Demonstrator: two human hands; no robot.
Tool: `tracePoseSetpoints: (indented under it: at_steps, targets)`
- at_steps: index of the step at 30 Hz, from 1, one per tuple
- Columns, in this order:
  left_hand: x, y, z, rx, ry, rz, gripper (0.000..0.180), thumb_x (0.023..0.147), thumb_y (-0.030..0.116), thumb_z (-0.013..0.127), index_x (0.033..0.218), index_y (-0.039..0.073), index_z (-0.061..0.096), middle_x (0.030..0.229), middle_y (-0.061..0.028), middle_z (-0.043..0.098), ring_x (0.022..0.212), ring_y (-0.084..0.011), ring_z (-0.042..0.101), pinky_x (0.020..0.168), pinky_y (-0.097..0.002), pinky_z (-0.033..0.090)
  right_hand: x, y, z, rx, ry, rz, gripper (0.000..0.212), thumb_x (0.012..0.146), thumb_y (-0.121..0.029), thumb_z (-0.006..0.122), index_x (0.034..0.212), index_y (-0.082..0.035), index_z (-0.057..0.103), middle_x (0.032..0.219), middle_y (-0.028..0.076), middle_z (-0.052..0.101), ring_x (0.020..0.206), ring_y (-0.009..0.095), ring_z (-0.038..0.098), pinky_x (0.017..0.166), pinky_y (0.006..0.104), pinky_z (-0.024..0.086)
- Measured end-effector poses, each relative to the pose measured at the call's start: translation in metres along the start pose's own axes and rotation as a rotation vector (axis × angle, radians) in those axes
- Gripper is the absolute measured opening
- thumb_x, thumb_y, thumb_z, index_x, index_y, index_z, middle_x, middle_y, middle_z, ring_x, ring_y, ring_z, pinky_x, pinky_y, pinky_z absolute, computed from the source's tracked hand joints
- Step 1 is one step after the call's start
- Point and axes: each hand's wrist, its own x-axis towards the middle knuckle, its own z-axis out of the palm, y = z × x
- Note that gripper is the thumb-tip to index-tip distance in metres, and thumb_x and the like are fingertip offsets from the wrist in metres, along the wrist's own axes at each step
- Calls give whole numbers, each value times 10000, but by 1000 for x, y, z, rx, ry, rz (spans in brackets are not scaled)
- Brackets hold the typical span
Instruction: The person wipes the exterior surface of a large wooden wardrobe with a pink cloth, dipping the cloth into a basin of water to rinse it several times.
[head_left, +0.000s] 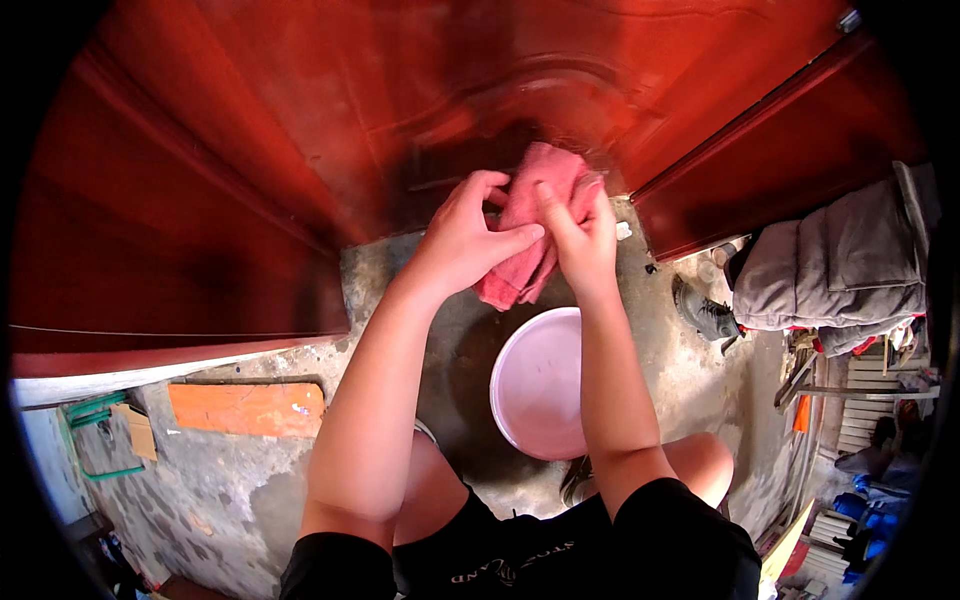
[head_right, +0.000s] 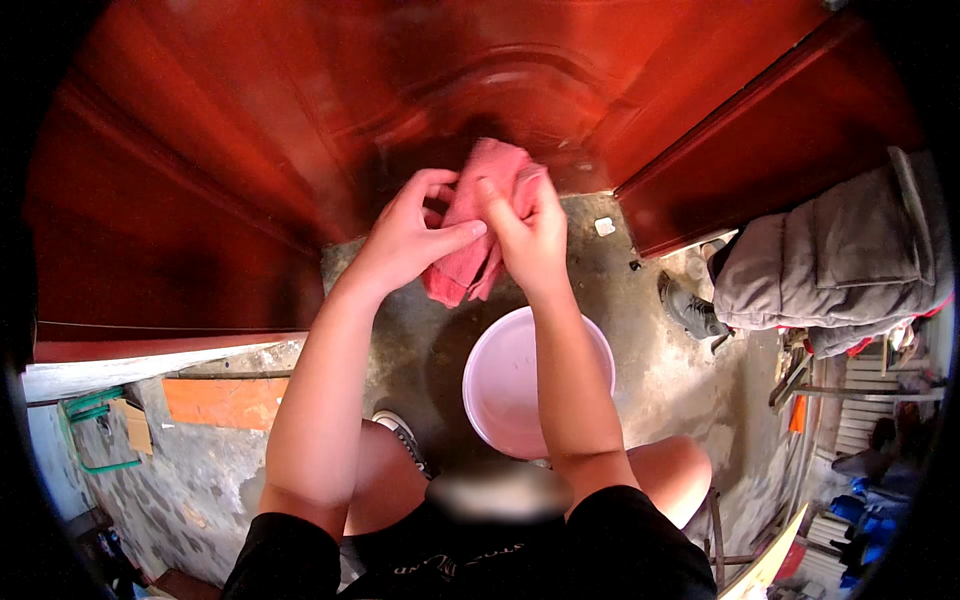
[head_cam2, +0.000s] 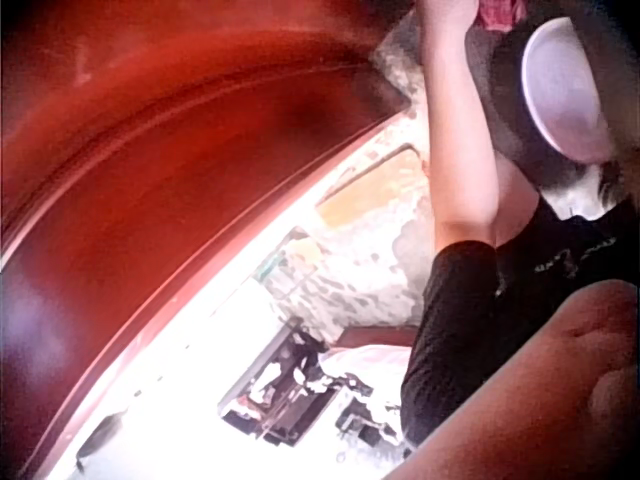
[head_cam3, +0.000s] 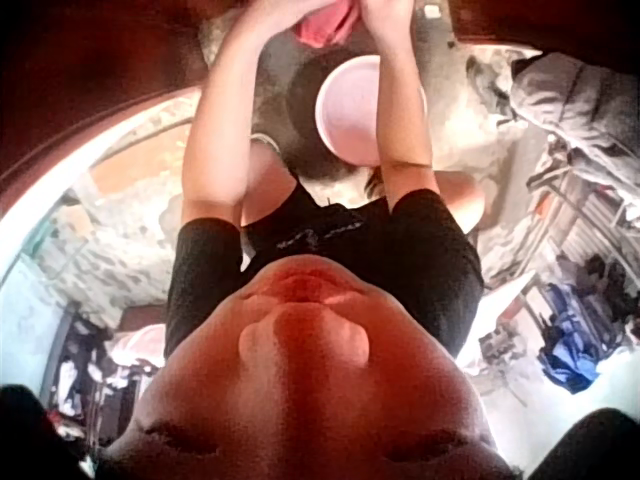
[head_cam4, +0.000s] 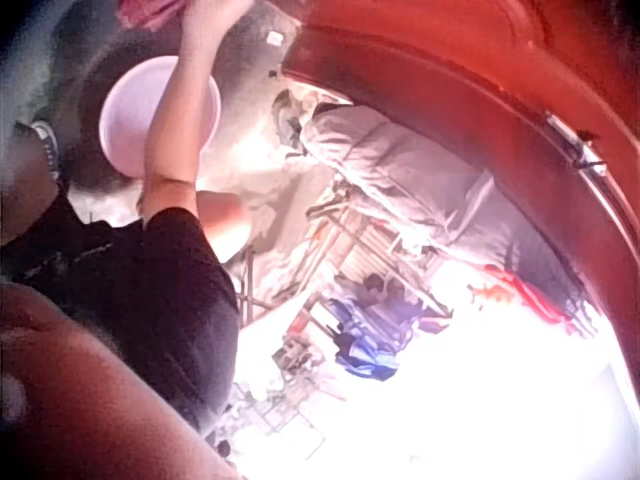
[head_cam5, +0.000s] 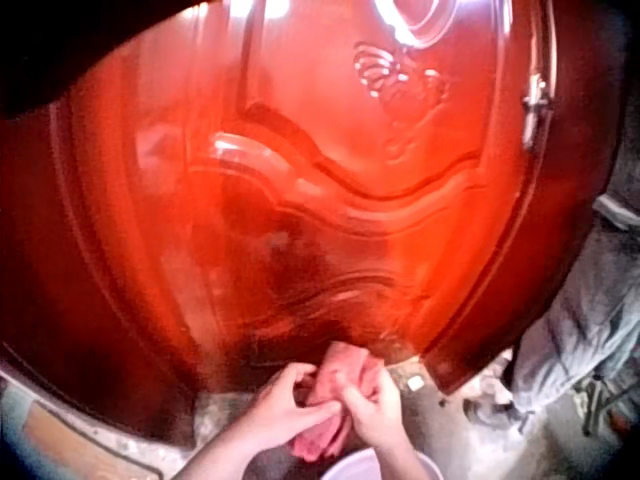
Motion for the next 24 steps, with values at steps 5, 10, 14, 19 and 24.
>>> tracePoseSetpoints:
  at_steps: [5, 10, 14, 19, 24]
  targets:
    - [14, -13, -14, -129, 215, -63, 448, 901, 260, 726, 1257, 11, 616, 1168, -141, 698, 940, -225, 687, 854, -368, 546, 67, -2, -36, -416, 153, -145, 516, 1084, -337, 501, 1362, 95, 453, 1319, 317, 581, 1292, 405, 563, 1071, 433, 432]
    - [24, -33, -25, 102, 452, -87, 322, 907, 198, 664, 1161, 0, 652, 1087, -116, 735, 967, -214, 701, 853, -362, 541, 122, -41, 0, -751, 324, -40, 449, 1038, -336, 554, 1218, 72, 504, 1115, 347, 673, 1113, 468, 658, 954, 474, 516]
    - [24, -38, -37, -96, 431, -164, 264, 935, 187, 639, 1144, 26, 661, 1059, -97, 720, 854, -180, 703, 737, -344, 544, 120, -20, 74, -879, 132, -34, 472, 1030, -343, 534, 1169, 106, 489, 990, 420, 656, 1020, 573, 639, 910, 582, 513]
    - [20, -22, -43, -246, 428, -278, 233, 1000, 210, 582, 1185, 86, 650, 1148, -55, 679, 899, -150, 656, 727, -295, 492, 136, -35, 33, -788, 410, -88, 469, 1011, -333, 538, 1149, 113, 495, 1000, 391, 675, 1011, 552, 657, 913, 559, 525]
    - [22, -45, -67, -282, 576, -237, 266, 1011, 275, 527, 1167, 101, 654, 1159, -50, 683, 884, -151, 641, 742, -306, 483, 113, -60, 78, -645, 99, 210, 358, 991, -254, 492, 1137, 70, 446, 942, 336, 703, 886, 462, 721, 826, 556, 582]
